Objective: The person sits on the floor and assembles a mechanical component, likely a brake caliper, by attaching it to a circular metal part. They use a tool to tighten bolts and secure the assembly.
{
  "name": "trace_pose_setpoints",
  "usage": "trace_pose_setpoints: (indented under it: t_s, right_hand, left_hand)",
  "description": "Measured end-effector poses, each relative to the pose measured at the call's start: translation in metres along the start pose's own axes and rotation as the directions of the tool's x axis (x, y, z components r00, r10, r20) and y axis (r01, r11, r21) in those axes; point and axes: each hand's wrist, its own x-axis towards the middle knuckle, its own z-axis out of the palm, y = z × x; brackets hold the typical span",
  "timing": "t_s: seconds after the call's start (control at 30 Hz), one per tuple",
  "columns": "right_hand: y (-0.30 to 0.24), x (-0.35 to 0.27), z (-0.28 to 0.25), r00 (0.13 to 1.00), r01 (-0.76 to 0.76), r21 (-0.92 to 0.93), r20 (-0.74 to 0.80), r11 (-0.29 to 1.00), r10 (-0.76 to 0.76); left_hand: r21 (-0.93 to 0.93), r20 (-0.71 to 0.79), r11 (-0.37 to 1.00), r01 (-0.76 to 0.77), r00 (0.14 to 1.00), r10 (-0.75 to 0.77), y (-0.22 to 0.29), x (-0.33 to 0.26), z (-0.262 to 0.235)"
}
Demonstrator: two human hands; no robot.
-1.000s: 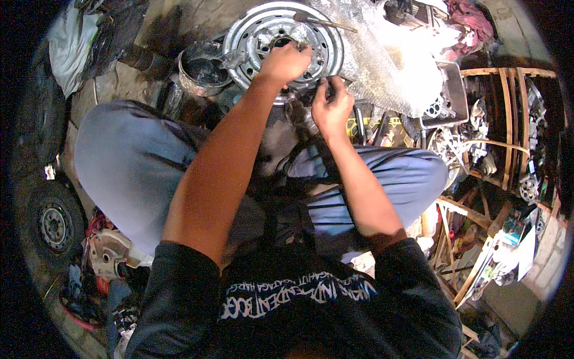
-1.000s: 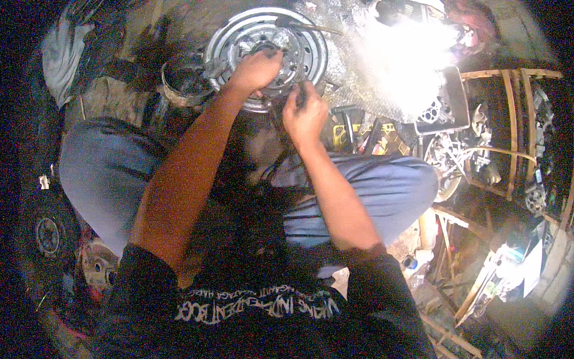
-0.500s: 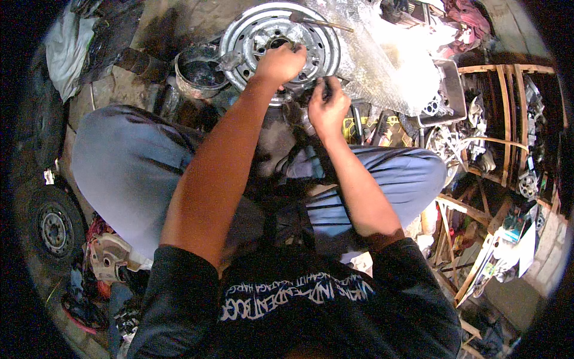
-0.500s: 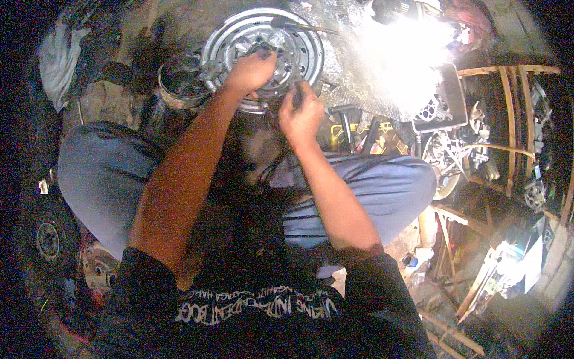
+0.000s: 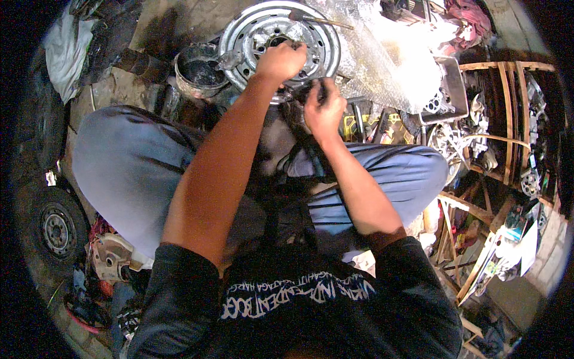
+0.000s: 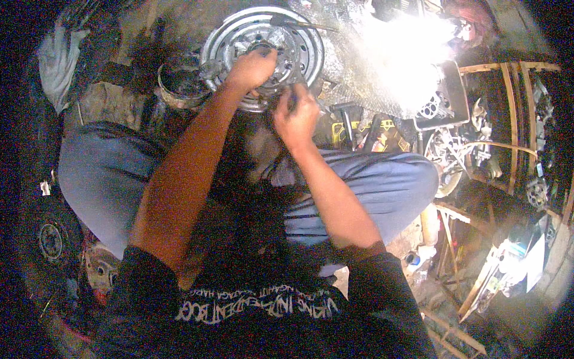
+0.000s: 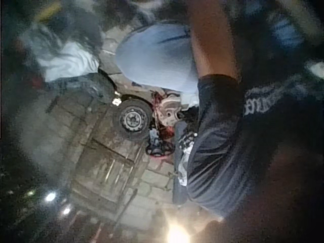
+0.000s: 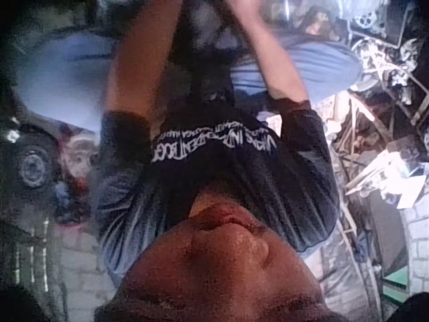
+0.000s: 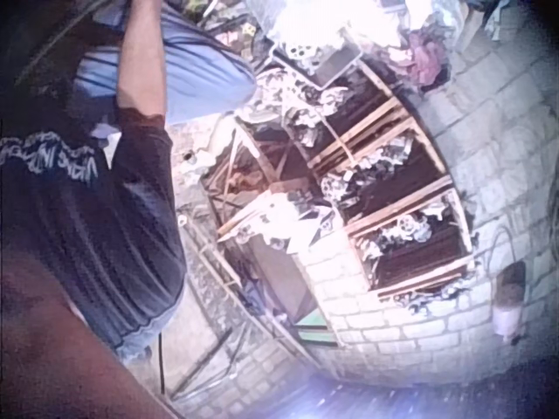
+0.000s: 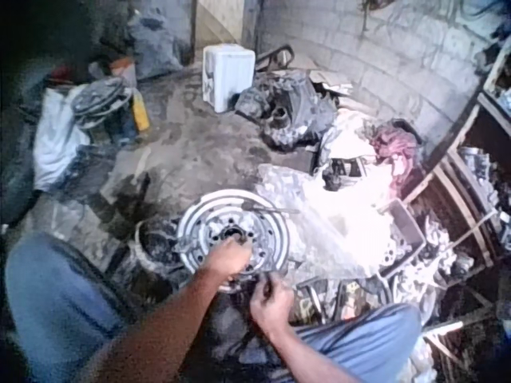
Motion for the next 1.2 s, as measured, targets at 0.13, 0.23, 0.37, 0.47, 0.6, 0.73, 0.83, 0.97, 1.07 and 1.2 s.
trace_pose_setpoints:
  t_s: [0.13, 0.23, 0.37, 0.47, 0.6, 0.73, 0.83, 0.97, 1.07, 1.2]
  right_hand:
    - [0.008, -0.006, 0.0, 0.994, 0.102, -0.085, 0.038, 0.991, -0.099]
    - [0.01, -0.001, 0.001, 0.993, 0.112, -0.059, 0.039, 0.992, -0.109]
    - [0.011, -0.001, -0.002, 0.995, 0.091, -0.042, 0.049, 0.995, -0.089]
    - [0.009, -0.001, 0.003, 0.992, 0.118, -0.06, 0.046, 0.991, -0.115]
    - [0.009, 0.0, -0.004, 0.988, 0.119, -0.078, 0.103, 0.99, -0.111]
    - [0.008, -0.002, 0.004, 0.989, 0.146, -0.057, 0.039, 0.988, -0.144]
    - [0.006, -0.001, -0.001, 0.99, 0.119, -0.097, 0.085, 0.988, -0.111]
    - [0.0, -0.001, -0.004, 0.97, 0.222, -0.178, 0.139, 0.959, -0.199]
    - [-0.003, 0.002, -0.005, 0.992, 0.078, -0.082, 0.102, 0.994, -0.07]
    - [0.006, 0.006, -0.004, 0.991, 0.114, -0.004, -0.065, 0.993, -0.114]
  left_hand:
    - [-0.089, 0.068, 0.991, 0.105, 0.993, -0.099, 0.005, 0.003, 0.001]
    - [-0.093, 0.081, 0.986, 0.142, 0.988, -0.134, 0.01, -0.001, -0.003]
    - [-0.186, 0.142, 0.956, 0.226, 0.969, -0.201, 0.027, -0.008, -0.016]
    - [0.01, 0.132, 0.998, 0.057, 0.99, -0.057, 0.015, -0.007, -0.012]
    - [-0.055, 0.092, 0.991, 0.119, 0.989, -0.114, 0.009, -0.001, -0.004]
    - [0.026, 0.064, 0.999, -0.02, 0.998, 0.018, 0.006, -0.004, -0.005]
    - [-0.063, 0.119, 0.981, 0.184, 0.977, -0.175, 0.008, -0.001, -0.004]
    - [0.022, 0.18, 0.996, 0.089, 0.979, -0.091, 0.014, -0.003, -0.018]
    - [-0.122, 0.177, 0.977, 0.176, 0.972, -0.153, 0.008, -0.006, -0.019]
    - [-0.296, 0.255, 0.913, 0.282, 0.944, -0.209, 0.015, -0.014, -0.032]
